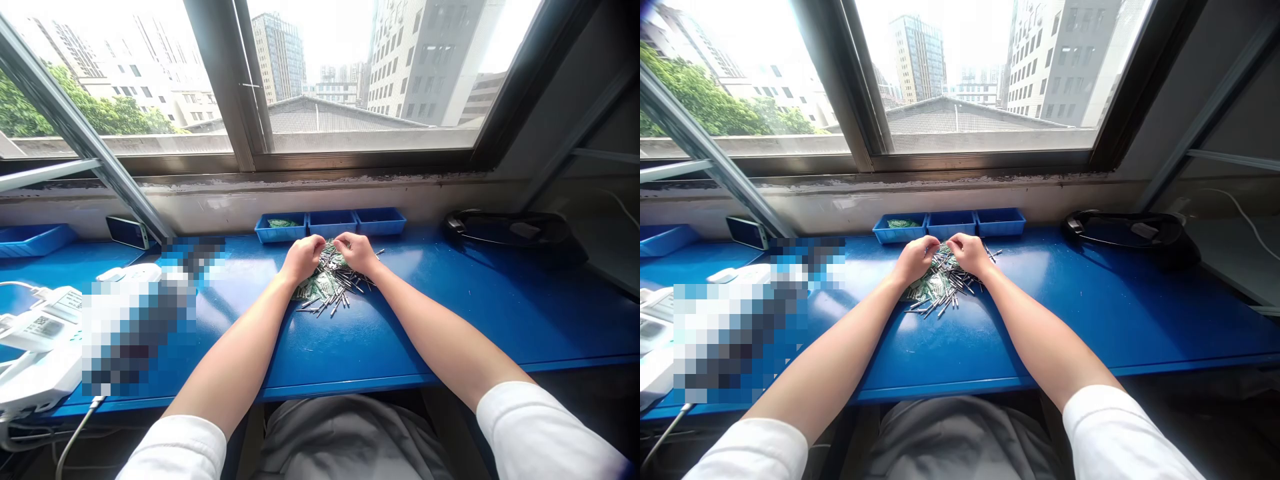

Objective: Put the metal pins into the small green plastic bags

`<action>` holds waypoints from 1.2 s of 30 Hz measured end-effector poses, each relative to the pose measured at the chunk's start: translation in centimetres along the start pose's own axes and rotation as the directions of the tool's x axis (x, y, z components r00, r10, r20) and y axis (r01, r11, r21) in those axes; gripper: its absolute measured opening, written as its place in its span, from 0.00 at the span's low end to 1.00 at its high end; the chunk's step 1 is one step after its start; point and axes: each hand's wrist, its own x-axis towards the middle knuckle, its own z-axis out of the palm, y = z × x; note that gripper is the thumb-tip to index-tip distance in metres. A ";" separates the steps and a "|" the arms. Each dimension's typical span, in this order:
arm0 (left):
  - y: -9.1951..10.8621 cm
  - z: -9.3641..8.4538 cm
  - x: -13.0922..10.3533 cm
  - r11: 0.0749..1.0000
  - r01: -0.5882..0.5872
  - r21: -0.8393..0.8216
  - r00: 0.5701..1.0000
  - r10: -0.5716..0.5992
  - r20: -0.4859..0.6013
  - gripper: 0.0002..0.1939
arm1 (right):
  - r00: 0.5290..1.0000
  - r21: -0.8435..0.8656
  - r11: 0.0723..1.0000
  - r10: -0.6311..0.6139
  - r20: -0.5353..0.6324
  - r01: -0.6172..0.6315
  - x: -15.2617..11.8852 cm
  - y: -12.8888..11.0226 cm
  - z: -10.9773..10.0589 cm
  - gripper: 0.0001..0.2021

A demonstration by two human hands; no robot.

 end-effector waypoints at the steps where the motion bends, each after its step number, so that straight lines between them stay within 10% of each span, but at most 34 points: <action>1: 0.0 0.0 0.0 1.000 0.005 0.010 1.000 -0.005 0.005 0.10 | 1.000 0.076 0.997 0.030 0.001 -0.030 0.0 0.0 0.0 0.10; 9: 0.0 0.1 0.0 0.999 -0.025 0.038 0.999 0.024 0.024 0.10 | 0.990 0.330 0.934 0.143 0.004 -0.136 0.3 -0.1 -0.7 0.08; 20: -1.5 0.5 0.0 0.947 0.194 0.256 0.978 -0.206 0.020 0.15 | 0.949 -0.181 0.964 0.140 -0.283 -0.196 1.0 2.9 -1.9 0.18; 36: -1.6 0.7 -0.1 0.928 0.222 0.298 0.954 -0.270 0.133 0.18 | 0.927 -0.501 0.781 0.327 -0.182 -0.373 1.7 4.6 -2.5 0.33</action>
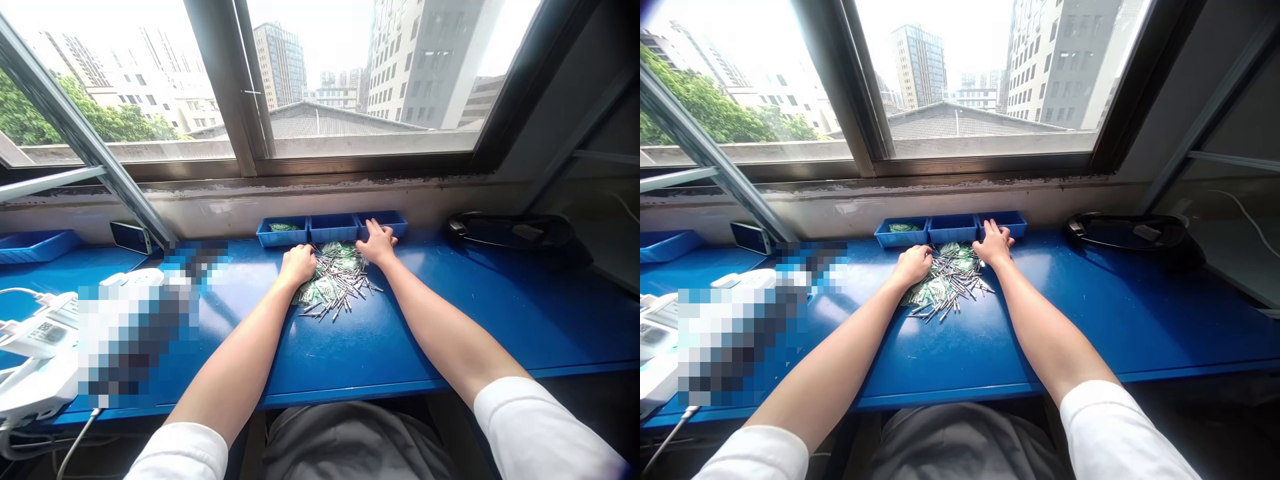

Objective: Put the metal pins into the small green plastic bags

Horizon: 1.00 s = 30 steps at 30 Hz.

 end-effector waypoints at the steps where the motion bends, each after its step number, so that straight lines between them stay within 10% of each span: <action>1: 0.0 0.0 0.0 1.000 0.002 0.000 1.000 -0.002 0.003 0.18 | 1.000 -0.018 1.000 0.005 0.019 -0.005 0.0 0.0 0.0 0.34; 11: 0.2 -0.2 0.1 1.000 0.021 0.005 0.999 -0.021 0.027 0.18 | 0.983 -0.018 0.985 -0.175 -0.056 0.174 -1.8 -2.2 -0.5 0.32; 17: 0.2 -0.1 0.1 1.000 -0.011 -0.006 1.000 0.011 0.008 0.16 | 0.836 0.037 0.855 -0.513 0.196 0.516 -3.8 -4.5 -0.5 0.26; 30: 0.3 -0.1 0.0 1.000 -0.004 -0.022 1.000 0.004 -0.002 0.14 | 0.803 0.163 0.846 -0.534 0.265 0.508 -3.8 -4.1 1.0 0.10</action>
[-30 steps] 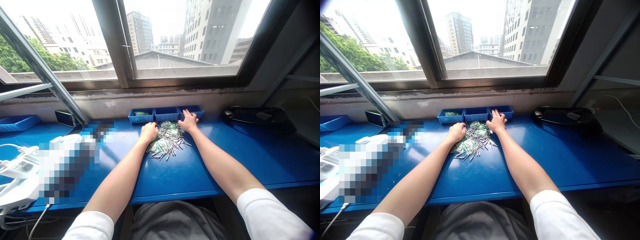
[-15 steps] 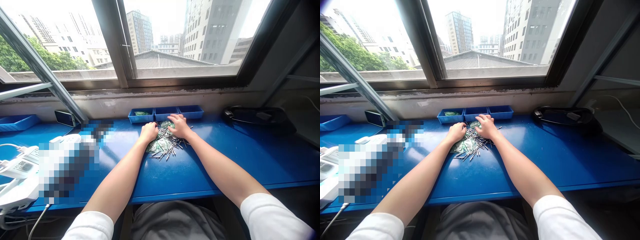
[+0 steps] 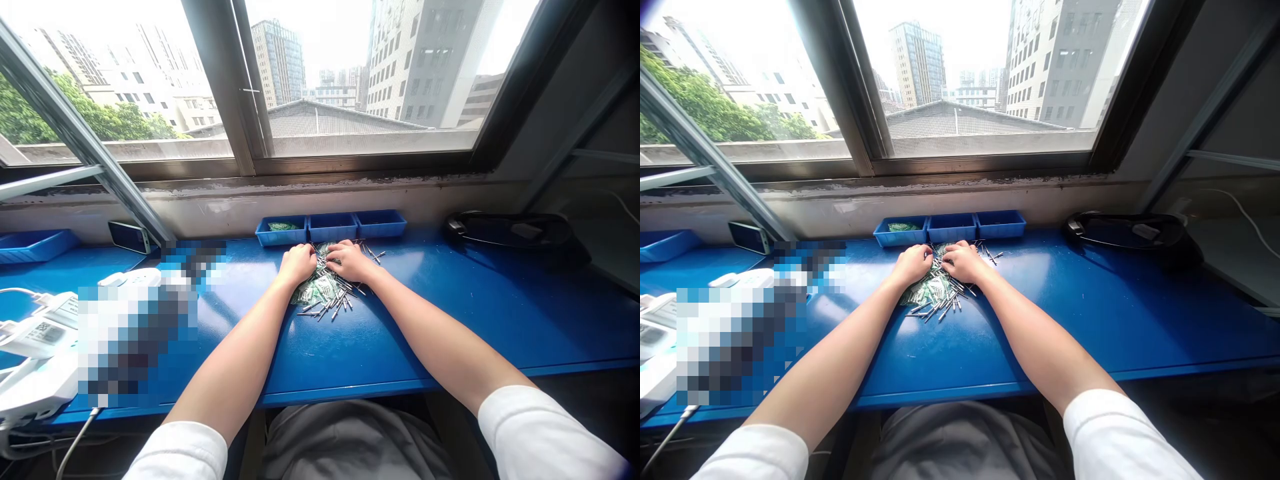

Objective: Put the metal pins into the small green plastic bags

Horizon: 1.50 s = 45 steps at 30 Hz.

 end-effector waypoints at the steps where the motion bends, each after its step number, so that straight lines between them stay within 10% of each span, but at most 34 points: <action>1: 0.0 0.0 0.0 1.000 0.000 0.001 1.000 0.000 0.000 0.14 | 1.000 0.007 1.000 -0.004 0.015 0.004 0.0 0.1 0.0 0.11; 22: 0.2 -0.4 -0.3 0.999 -0.032 0.029 0.996 0.034 -0.082 0.13 | 0.985 0.103 0.992 -0.059 -0.165 0.077 0.4 0.8 0.3 0.04; 30: 1.7 -1.4 -0.9 0.928 -0.354 -0.115 0.924 0.329 -0.193 0.12 | 0.975 0.068 0.997 -0.016 -0.221 0.032 0.4 -0.2 -0.7 0.12; 45: 1.5 -1.1 -0.7 0.932 -0.279 -0.230 0.955 0.245 -0.165 0.10 | 0.957 0.201 0.980 0.054 -0.284 0.004 0.2 -0.3 -1.0 0.10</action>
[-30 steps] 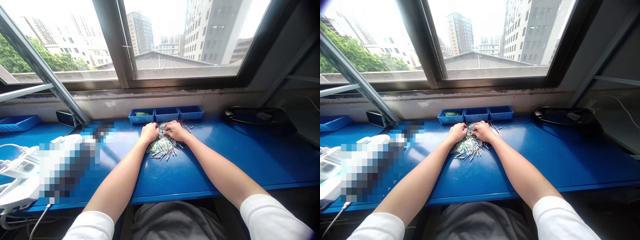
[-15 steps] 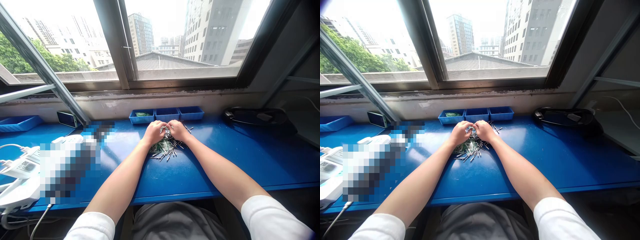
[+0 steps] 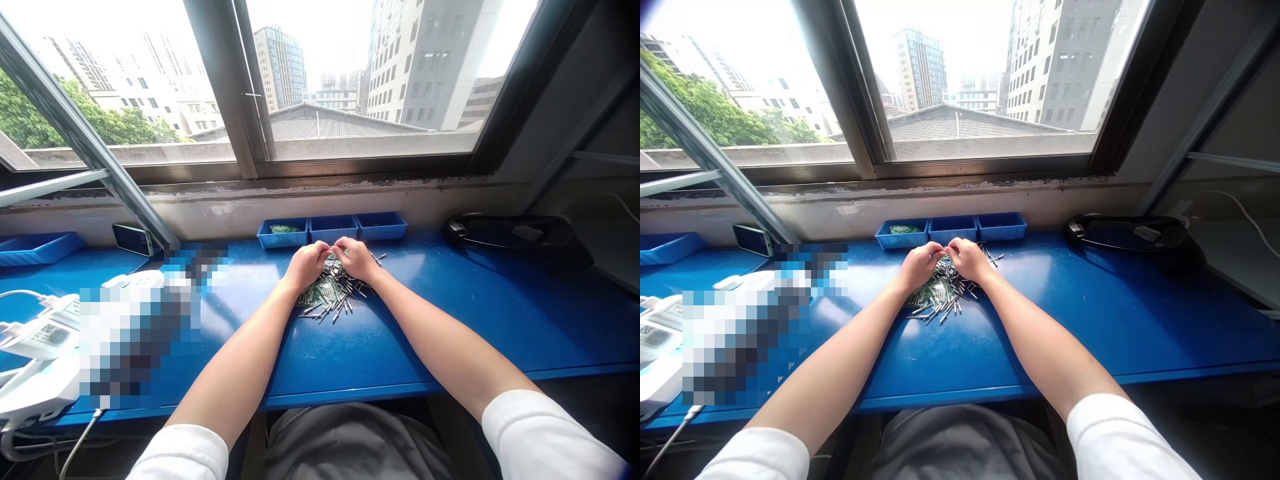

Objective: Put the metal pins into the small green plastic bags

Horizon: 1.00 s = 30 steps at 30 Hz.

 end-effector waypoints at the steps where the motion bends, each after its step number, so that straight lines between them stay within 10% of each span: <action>1: 0.0 0.0 0.0 1.000 -0.003 -0.005 1.000 0.003 -0.004 0.11 | 1.000 -0.011 1.000 0.010 -0.003 -0.010 0.0 0.0 0.0 0.11; 19: -0.3 0.1 0.1 0.990 0.051 0.133 0.999 -0.052 0.003 0.12 | 0.989 0.458 0.879 0.147 0.003 -0.132 0.0 -0.5 -0.7 0.15; 30: -0.7 -0.1 0.2 0.994 0.091 0.067 0.996 -0.089 -0.025 0.16 | 0.960 0.299 0.937 0.233 -0.157 -0.179 0.4 0.8 -0.8 0.12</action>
